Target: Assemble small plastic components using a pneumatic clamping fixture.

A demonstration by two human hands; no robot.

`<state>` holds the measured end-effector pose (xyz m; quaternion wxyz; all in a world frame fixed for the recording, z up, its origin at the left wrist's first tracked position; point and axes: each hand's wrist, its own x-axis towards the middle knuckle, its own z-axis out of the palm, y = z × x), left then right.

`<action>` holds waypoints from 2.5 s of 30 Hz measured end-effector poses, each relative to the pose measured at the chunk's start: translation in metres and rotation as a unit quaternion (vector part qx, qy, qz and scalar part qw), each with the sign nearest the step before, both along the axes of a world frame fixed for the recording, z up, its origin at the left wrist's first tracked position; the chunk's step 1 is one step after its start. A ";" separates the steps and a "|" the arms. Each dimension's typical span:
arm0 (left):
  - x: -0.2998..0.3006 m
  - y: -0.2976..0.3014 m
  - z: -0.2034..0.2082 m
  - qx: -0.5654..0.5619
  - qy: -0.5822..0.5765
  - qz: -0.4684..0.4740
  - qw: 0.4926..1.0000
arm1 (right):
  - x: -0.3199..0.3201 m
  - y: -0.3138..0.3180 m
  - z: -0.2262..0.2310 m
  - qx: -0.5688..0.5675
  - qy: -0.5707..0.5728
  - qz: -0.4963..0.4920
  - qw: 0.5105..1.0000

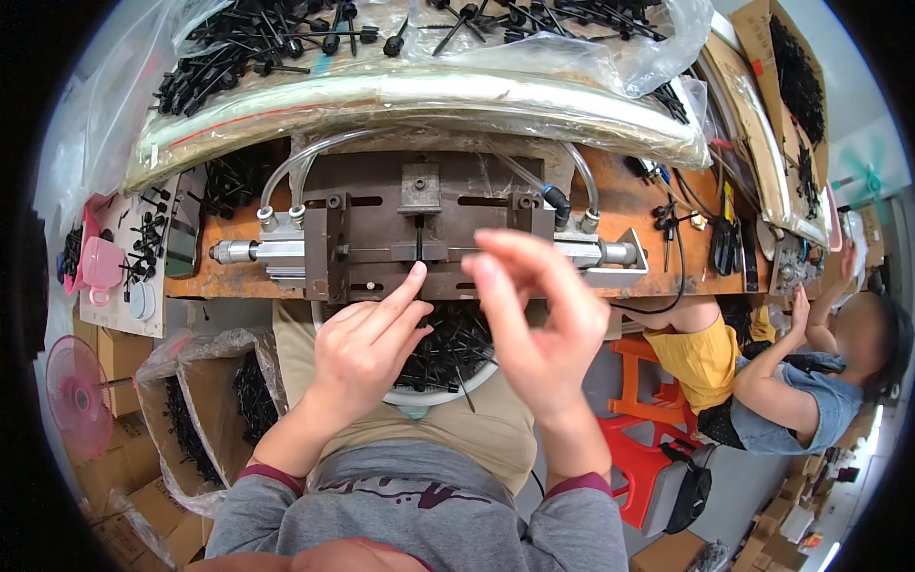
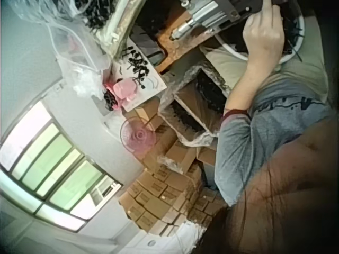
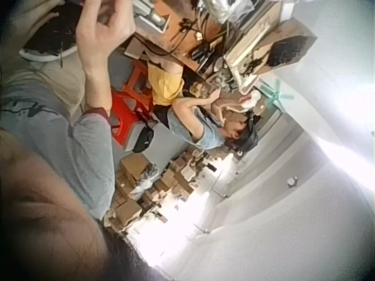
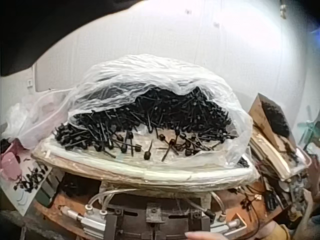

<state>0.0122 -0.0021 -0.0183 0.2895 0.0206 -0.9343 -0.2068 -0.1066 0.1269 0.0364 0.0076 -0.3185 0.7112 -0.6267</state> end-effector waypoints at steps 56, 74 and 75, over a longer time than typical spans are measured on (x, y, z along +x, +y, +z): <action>0.056 -0.043 0.034 0.655 0.027 -0.131 0.744 | 0.001 -0.045 0.030 0.119 0.093 0.390 0.909; 0.043 -0.014 0.030 0.213 0.099 -0.142 0.962 | 0.010 -0.012 -0.024 -0.098 -0.398 0.249 0.877; 0.043 -0.015 0.028 0.193 0.100 -0.141 0.966 | 0.011 -0.013 -0.022 -0.094 -0.392 0.248 0.881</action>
